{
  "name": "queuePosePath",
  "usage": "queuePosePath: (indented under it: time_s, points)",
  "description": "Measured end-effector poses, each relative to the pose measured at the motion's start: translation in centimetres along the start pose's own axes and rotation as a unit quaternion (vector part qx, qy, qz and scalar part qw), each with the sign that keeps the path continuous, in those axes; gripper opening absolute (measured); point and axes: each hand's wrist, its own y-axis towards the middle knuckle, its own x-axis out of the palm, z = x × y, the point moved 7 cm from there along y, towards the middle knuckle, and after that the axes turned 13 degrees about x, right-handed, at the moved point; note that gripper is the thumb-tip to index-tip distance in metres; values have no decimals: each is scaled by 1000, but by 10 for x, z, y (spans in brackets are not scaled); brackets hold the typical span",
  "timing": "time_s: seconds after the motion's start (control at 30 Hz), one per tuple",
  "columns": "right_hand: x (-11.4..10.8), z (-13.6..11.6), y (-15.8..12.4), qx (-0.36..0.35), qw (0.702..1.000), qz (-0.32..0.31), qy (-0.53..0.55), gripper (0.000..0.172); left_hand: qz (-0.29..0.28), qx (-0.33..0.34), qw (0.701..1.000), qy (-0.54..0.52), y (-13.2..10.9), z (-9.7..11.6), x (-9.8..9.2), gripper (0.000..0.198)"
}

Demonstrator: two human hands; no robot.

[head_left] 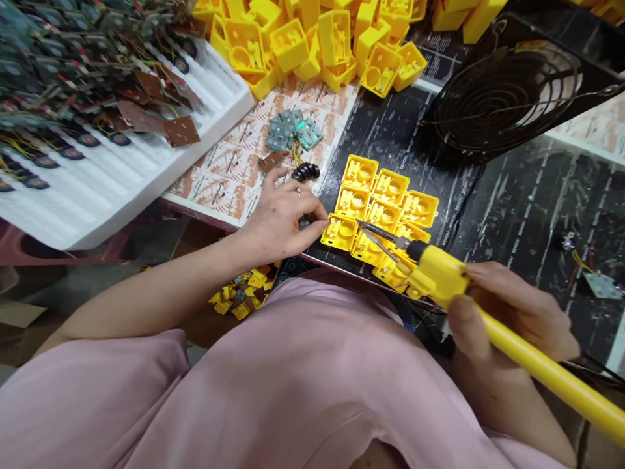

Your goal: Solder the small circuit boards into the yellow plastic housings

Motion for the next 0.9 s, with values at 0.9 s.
queuePosePath:
  time_s: [0.9]
  points:
    - [34, -49, 7, -217, 961, -114, -129, 18, -14, 100, 987, 125, 12, 13, 2, 28]
